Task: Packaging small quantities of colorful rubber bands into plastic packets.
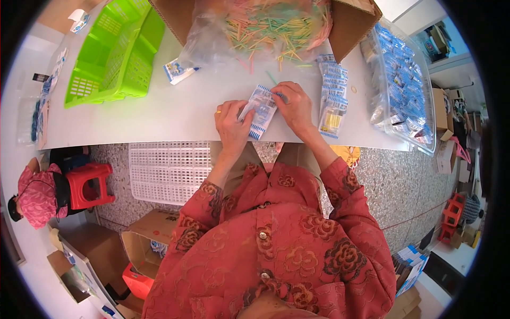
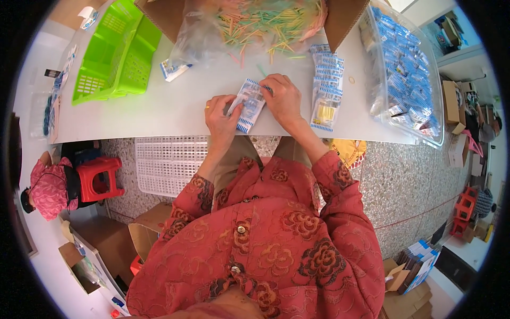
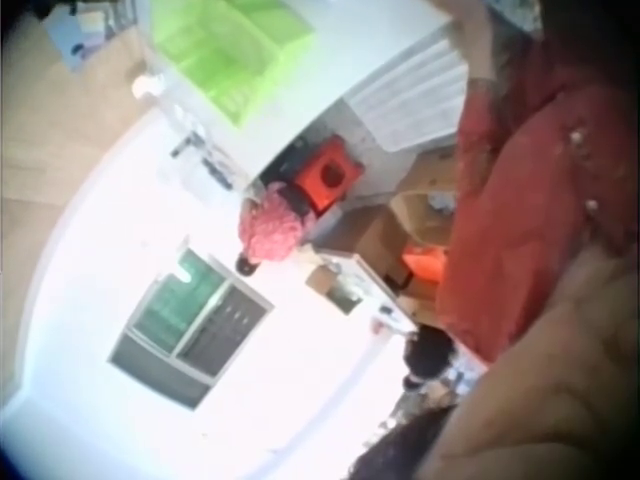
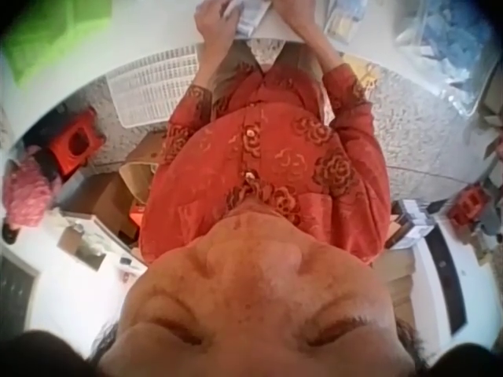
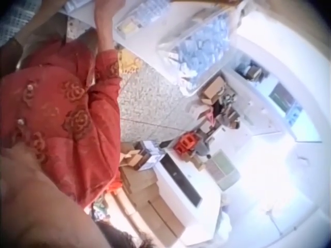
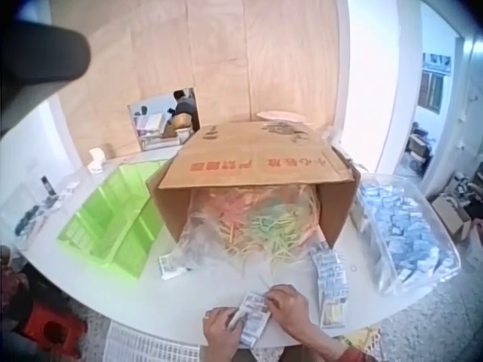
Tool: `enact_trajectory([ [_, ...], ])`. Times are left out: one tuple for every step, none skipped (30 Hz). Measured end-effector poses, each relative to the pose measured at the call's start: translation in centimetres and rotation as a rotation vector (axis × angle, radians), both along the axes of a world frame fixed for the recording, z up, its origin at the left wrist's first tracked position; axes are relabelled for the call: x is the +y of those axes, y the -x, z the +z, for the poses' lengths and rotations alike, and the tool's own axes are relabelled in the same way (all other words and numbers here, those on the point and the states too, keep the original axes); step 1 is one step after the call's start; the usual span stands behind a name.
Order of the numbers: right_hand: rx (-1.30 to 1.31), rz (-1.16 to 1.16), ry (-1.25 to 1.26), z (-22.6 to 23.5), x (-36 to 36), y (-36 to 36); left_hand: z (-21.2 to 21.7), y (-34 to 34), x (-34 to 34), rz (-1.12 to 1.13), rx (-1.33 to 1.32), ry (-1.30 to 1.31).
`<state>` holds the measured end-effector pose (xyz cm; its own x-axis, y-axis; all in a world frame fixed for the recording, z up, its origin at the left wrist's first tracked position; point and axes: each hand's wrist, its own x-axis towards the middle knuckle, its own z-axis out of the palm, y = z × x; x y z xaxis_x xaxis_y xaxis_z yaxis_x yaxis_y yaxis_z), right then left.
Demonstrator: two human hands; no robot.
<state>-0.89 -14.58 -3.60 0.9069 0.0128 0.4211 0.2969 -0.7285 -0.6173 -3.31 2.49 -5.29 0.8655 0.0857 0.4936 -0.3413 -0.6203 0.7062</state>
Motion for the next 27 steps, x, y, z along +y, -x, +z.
enact_trajectory([
  [-0.003, -0.002, 0.003, 0.1, 0.0, 0.0, 0.0, 0.0, 0.0, -0.001, 0.0, 0.0],
  [-0.008, -0.004, 0.005, 0.1, 0.1, -0.1, 0.0, 0.0, 0.0, -0.001, 0.003, 0.001],
  [-0.008, -0.005, 0.004, 0.1, 0.2, -0.1, -0.1, 0.0, 0.0, -0.001, 0.006, 0.002],
  [0.01, -0.001, -0.008, 0.1, 0.2, -0.2, -0.1, -0.1, 0.0, -0.002, 0.004, 0.001],
  [0.029, 0.003, -0.02, 0.1, 0.3, -0.3, -0.1, -0.1, 0.1, 0.0, 0.012, -0.008],
  [0.026, 0.002, -0.021, 0.3, 0.3, -0.3, 0.0, -0.1, 0.1, 0.002, 0.019, -0.017],
  [0.012, 0.011, -0.013, 0.4, 0.2, -0.1, 0.0, -0.1, 0.1, 0.0, 0.016, -0.018],
  [-0.002, 0.022, -0.006, 0.7, 0.3, -0.1, 0.2, -0.1, 0.1, -0.009, 0.027, 0.059],
  [-0.005, 0.023, -0.008, 1.0, 0.4, 0.0, 0.5, -0.2, 0.1, -0.019, 0.039, 0.137],
  [-0.019, 0.056, -0.033, 1.4, 0.3, 0.2, 0.7, -0.2, 0.2, -0.019, 0.036, 0.134],
  [-0.031, 0.088, -0.057, 2.0, 0.2, 0.5, 1.2, -0.2, 0.3, -0.027, 0.03, 0.145],
  [-0.031, 0.086, -0.058, 2.7, 0.1, 0.8, 1.7, -0.2, 0.4, -0.036, 0.026, 0.156],
  [-0.032, 0.119, -0.111, 3.5, 0.1, 1.0, 1.9, -0.3, 0.7, -0.038, 0.026, 0.155],
  [-0.033, 0.154, -0.164, 4.3, 0.0, 1.3, 2.2, -0.4, 1.1, -0.144, 0.046, 0.152],
  [-0.033, 0.153, -0.165, 4.9, -0.1, 1.6, 2.4, -0.5, 1.5, -0.249, 0.065, 0.148],
  [-0.001, 0.186, -0.219, 5.6, -0.3, 1.9, 2.6, -0.4, 1.7, -0.25, 0.065, 0.147],
  [0.029, 0.22, -0.274, 6.2, -0.5, 2.1, 2.8, -0.4, 1.8, -0.362, 0.232, 0.225],
  [0.026, 0.219, -0.274, 6.9, -0.5, 2.3, 3.1, -0.3, 1.9, -0.472, 0.399, 0.302],
  [0.093, 0.236, -0.323, 7.5, -0.6, 2.5, 3.3, -0.1, 1.8, -0.474, 0.396, 0.301],
  [0.159, 0.251, -0.371, 7.9, -0.7, 2.6, 3.7, 0.3, 1.6, -0.512, 0.44, 0.36],
  [0.156, 0.248, -0.371, 8.1, -0.9, 2.6, 4.0, 0.5, 1.4, -0.55, 0.484, 0.418],
  [0.183, 0.271, -0.403, 8.2, -1.0, 2.6, 4.4, 0.7, 1.1, -0.554, 0.482, 0.417],
  [0.21, 0.294, -0.435, 8.4, -1.1, 2.6, 4.8, 1.0, 0.8, -0.522, 0.468, 0.428],
  [0.209, 0.291, -0.435, 8.9, -1.2, 2.6, 5.0, 1.2, 0.6, -0.49, 0.455, 0.44],
  [0.267, 0.325, -0.434, 9.6, -1.4, 2.6, 5.1, 1.3, 0.6, -0.493, 0.455, 0.439],
  [0.326, 0.363, -0.433, 10.2, -1.4, 2.5, 5.2, 1.4, 0.6, -0.496, 0.441, 0.446],
  [0.326, 0.364, -0.435, 10.5, -1.5, 2.4, 5.3, 1.5, 0.6, -0.498, 0.426, 0.453],
])
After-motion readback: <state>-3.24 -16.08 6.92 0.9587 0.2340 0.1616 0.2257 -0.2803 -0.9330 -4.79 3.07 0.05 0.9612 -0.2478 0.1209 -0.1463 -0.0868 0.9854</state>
